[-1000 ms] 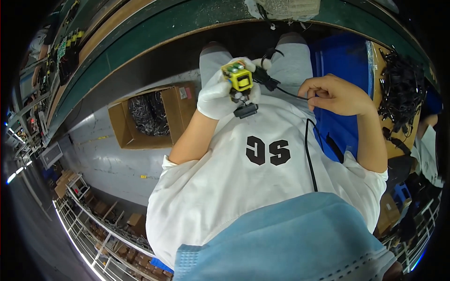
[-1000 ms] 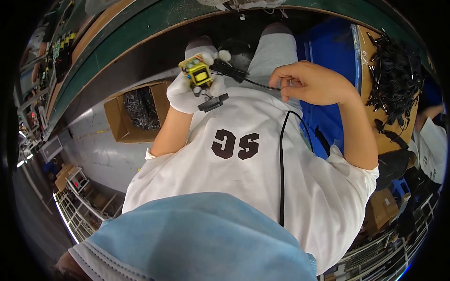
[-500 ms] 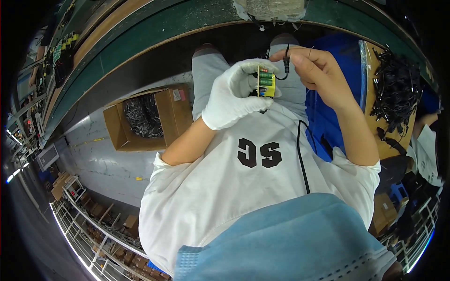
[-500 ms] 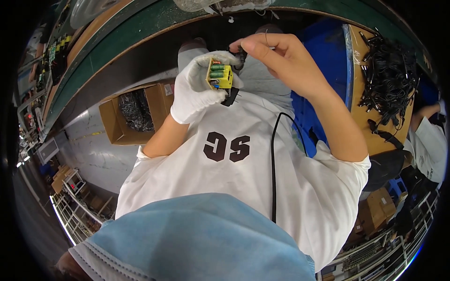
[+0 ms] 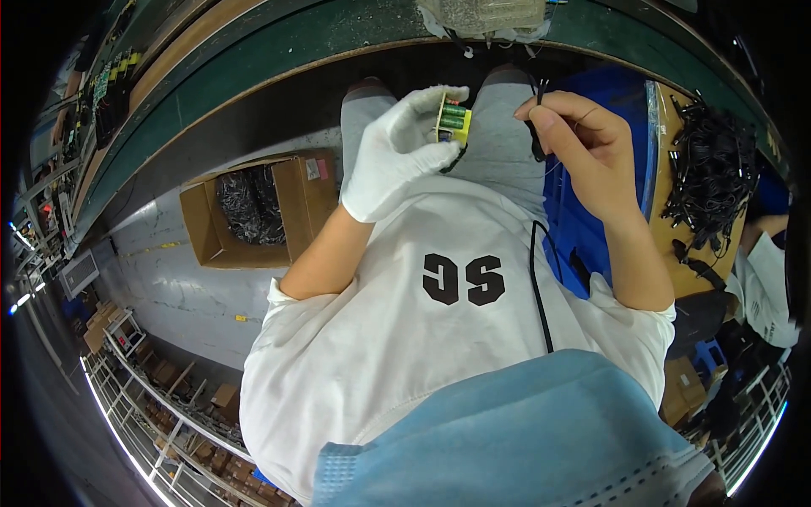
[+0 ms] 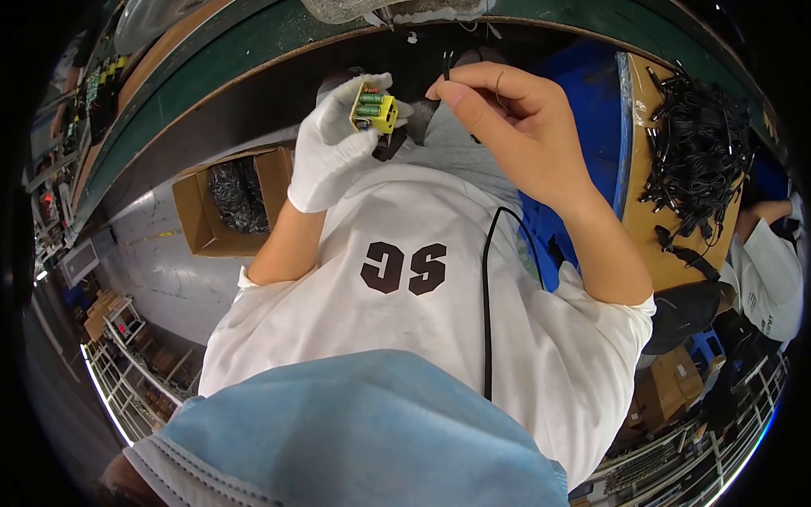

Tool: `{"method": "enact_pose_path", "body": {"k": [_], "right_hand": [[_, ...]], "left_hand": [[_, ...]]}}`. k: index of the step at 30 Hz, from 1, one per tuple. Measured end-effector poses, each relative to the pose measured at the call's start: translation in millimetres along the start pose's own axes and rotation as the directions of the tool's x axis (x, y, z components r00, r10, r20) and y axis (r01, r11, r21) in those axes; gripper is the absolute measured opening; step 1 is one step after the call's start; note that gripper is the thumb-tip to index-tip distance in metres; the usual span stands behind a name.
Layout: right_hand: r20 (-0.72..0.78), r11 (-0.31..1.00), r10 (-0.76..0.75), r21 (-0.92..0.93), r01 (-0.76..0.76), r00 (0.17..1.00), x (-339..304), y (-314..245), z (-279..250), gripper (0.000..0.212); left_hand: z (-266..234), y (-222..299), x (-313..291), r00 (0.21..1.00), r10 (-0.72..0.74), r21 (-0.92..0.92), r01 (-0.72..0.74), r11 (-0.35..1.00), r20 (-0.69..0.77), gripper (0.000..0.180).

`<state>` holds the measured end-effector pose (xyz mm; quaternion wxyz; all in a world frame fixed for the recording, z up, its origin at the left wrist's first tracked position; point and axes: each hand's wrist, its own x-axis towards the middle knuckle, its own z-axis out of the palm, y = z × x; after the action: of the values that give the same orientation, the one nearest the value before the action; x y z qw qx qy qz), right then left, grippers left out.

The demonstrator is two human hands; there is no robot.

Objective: Manually assembling small electronic components on a production line.

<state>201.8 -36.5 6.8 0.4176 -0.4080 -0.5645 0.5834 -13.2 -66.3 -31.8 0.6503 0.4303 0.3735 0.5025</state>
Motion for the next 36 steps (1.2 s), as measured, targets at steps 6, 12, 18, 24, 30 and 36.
{"method": "enact_pose_path", "body": {"k": [6,12,18,24,30,36], "right_hand": [[0.062,0.995,-0.038,-0.092,0.043,0.997,-4,-7,1,0.011],[0.076,0.997,0.082,-0.023,-0.08,0.994,-8,-22,5,0.005],[0.146,0.995,0.037,-0.096,-0.023,0.989,-8,-18,-1,0.007],[0.135,0.993,0.055,-0.115,-0.039,0.989,-8,-21,1,0.007],[0.17,0.977,0.117,-0.196,-0.083,0.978,-9,-24,-4,0.008],[0.22,0.953,0.156,-0.288,-0.088,0.963,-9,-31,-6,0.007]], "left_hand": [[4,5,2,0.996,-0.085,-0.084,0.083,0.993,-0.015,0.051],[14,0,-3,0.997,-0.079,-0.117,0.077,0.99,-0.009,0.048],[20,5,0,0.996,-0.089,-0.257,0.091,0.962,0.022,0.04],[16,4,-1,0.997,-0.06,-0.229,0.07,0.971,0.048,0.038],[13,8,-2,0.998,-0.023,-0.08,0.028,0.996,0.057,0.036],[16,12,-5,0.997,-0.027,-0.017,0.028,0.999,0.072,0.036]]}}
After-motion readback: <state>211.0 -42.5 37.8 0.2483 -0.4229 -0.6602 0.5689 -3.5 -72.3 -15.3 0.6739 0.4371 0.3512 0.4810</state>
